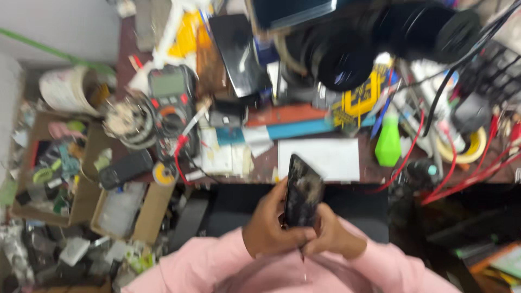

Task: The person sits at a cluttered repair workbench and separates a phone's screen from its frame, prying along the edges by hand and with a thin blade. They then heat the phone with a hot air gun, continue lifting the screen assembly away, and handle the opened phone frame and back cover.

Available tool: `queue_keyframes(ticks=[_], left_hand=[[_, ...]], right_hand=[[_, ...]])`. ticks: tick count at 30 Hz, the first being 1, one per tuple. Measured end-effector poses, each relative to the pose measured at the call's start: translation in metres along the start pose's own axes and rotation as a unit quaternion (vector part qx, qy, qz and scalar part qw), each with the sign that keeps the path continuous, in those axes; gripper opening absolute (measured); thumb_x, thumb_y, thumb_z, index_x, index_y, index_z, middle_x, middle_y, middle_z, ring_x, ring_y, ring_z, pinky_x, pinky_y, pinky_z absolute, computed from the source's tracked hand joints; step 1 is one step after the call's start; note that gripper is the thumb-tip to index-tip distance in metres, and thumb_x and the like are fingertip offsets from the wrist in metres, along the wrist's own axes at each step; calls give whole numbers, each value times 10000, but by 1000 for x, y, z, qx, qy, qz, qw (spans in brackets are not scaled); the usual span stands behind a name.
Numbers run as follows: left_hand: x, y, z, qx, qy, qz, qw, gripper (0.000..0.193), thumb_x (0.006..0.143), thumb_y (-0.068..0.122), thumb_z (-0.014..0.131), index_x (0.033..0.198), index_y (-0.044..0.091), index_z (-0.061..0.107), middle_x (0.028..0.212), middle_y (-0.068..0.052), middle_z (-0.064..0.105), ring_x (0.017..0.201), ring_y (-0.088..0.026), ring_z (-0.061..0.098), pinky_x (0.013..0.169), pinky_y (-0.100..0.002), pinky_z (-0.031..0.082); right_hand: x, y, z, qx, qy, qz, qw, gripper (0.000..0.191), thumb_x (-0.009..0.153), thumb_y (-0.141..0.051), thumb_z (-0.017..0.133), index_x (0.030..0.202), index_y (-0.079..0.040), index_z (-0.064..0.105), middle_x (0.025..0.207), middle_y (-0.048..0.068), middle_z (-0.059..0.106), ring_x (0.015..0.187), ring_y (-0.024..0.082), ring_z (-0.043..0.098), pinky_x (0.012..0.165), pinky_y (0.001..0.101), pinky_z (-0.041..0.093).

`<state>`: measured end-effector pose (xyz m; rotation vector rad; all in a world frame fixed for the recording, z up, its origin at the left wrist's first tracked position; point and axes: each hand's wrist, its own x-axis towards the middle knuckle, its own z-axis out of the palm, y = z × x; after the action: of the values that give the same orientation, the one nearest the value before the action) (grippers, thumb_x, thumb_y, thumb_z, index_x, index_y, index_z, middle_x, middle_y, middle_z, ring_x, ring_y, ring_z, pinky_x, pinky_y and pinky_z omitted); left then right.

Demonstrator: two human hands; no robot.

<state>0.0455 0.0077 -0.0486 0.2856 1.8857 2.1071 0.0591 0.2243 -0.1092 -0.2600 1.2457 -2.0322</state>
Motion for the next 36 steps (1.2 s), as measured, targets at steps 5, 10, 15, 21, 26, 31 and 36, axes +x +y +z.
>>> queue_keyframes(ticks=[5, 10, 15, 21, 26, 31, 36], left_hand=[[7, 3, 4, -22, 10, 7, 1000, 950, 716, 272, 875, 1493, -64, 446, 1202, -105, 673, 1033, -150, 682, 933, -294, 582], [16, 20, -1, 21, 19, 25, 999, 887, 667, 240, 872, 1428, -54, 523, 1250, -102, 627, 1097, -173, 684, 930, -300, 581], [30, 49, -5, 153, 52, 157, 974, 858, 630, 228, 911, 1375, -58, 598, 1132, -131, 641, 1048, -234, 674, 926, -347, 561], [60, 75, 1, 315, 86, 190, 926, 869, 645, 248, 858, 1416, -23, 564, 1143, -155, 634, 1022, -310, 661, 872, -376, 553], [78, 69, 8, 387, 86, 244, 885, 778, 646, 204, 835, 1379, 81, 603, 1191, -127, 651, 1056, -334, 659, 867, -416, 544], [76, 50, 3, 366, 72, 292, 880, 775, 698, 183, 821, 1421, 112, 550, 1222, -133, 619, 1056, -346, 631, 911, -437, 530], [72, 32, -6, 413, 83, 277, 864, 789, 737, 249, 866, 1443, 116, 541, 1167, -150, 588, 961, -334, 608, 824, -429, 521]], right_hand=[[14, 6, 24, -16, 82, -62, 995, 1147, 597, -302, 1024, 1500, 52, 411, 1384, 133, 593, 1260, 230, 604, 1056, 387, 518], [12, -13, 23, -20, 112, -78, 990, 1171, 588, -340, 1031, 1493, 34, 388, 1362, 161, 590, 1228, 267, 620, 1068, 417, 511], [10, -31, 7, -117, 55, -177, 976, 1143, 695, -466, 943, 1539, 42, 365, 1484, 160, 536, 1345, 278, 589, 1135, 419, 466], [-11, -79, -40, -79, 227, -282, 929, 769, 977, -446, 691, 1524, 53, 485, 1269, 220, 663, 1157, 323, 688, 1019, 471, 555], [-46, -144, -39, -18, 261, -398, 879, 409, 1154, -261, 644, 1341, 102, 607, 1139, 277, 700, 1038, 365, 703, 986, 444, 543], [-55, -193, 1, -71, 237, -434, 866, 347, 1146, -248, 621, 1281, 71, 616, 1211, 277, 684, 1056, 350, 696, 981, 500, 563], [-39, -172, 24, -138, 266, -461, 835, 390, 1188, -341, 633, 1292, 35, 628, 1169, 261, 652, 980, 327, 703, 910, 453, 608]])
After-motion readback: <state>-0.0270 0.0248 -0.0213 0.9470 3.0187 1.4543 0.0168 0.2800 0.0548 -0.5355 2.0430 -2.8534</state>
